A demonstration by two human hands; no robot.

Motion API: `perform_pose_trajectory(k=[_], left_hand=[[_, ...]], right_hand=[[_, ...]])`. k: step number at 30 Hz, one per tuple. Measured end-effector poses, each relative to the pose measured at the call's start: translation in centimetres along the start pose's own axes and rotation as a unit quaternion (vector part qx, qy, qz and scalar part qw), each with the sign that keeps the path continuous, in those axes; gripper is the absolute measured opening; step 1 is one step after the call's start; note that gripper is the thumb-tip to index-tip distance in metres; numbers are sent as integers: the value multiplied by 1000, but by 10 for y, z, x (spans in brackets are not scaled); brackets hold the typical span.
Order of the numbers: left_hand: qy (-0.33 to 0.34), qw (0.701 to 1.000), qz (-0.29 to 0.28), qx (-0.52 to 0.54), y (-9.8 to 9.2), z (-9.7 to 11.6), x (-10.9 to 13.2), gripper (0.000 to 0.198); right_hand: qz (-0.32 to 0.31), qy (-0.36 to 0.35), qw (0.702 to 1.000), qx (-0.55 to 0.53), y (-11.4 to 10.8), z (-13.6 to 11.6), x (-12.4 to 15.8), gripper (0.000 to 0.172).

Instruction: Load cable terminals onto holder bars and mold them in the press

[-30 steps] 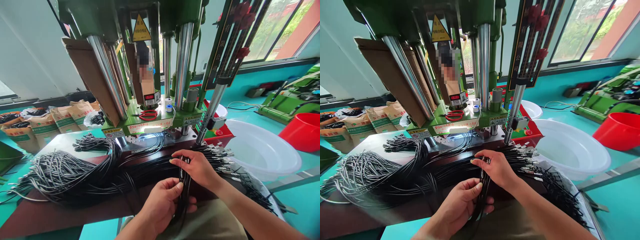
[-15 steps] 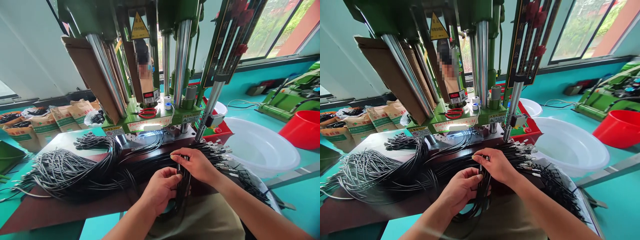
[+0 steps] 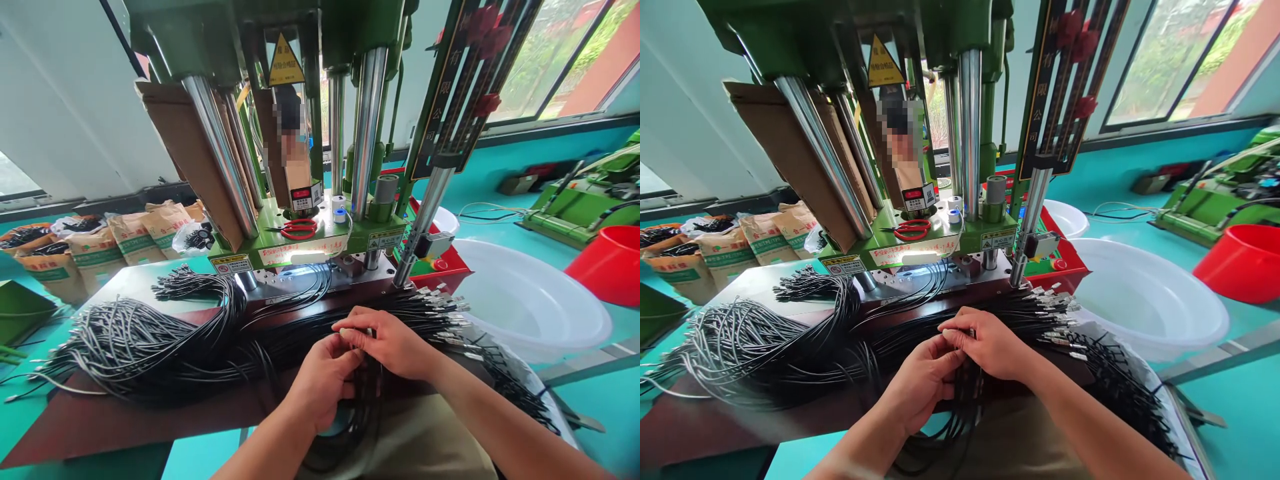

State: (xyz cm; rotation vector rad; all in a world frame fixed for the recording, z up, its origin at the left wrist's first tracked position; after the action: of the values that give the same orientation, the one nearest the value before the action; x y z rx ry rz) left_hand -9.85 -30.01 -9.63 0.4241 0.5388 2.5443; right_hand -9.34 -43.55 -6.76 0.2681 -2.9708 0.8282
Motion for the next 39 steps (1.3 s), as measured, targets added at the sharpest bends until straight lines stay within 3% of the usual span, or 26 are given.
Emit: perform_pose_trajectory(k=[3,7,11,14,20,25,30,34,39], left_hand=[[17,999,9,33,-2,2,0,23],[-10,995,-8,101,-6,4,-1,15],[-26,993,4,114,-11,3,-3,15],[-26,995,22,95,-11,3,-3,17],[-56,996,-37,64,-6,4,4,20],[-22,998,-5,53,-6,1,6,29],[-3,999,-11,53,-5,4,7,34],[-1,1000,11,-7,-4,4,7,40],[34,993,61,-91,-2,2,5,45]], right_hand=[[21,3,1000,-19,1,3,-1,26],[72,8,997,-35,0,6,-2,23],[66,31,996,-49,2,9,-3,20],[67,35,996,-49,3,8,-4,19],[65,14,996,-53,3,3,-5,23],[80,40,994,-68,3,8,-7,23],[78,46,993,-78,4,12,-9,28],[65,33,993,-93,5,11,-10,34],[72,24,994,-81,7,7,-9,26]])
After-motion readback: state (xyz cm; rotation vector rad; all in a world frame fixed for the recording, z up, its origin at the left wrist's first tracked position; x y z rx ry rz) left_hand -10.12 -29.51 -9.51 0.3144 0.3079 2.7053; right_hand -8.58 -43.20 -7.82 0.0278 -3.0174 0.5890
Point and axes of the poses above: each hand's wrist, its own x-axis away from the middle knuckle, its own y-axis out of the palm, z = x × y, the point moved 2 cm from there along -x, towards the middle knuckle, and after that the axes turned 14 degrees about y, right-handed, at the moved point
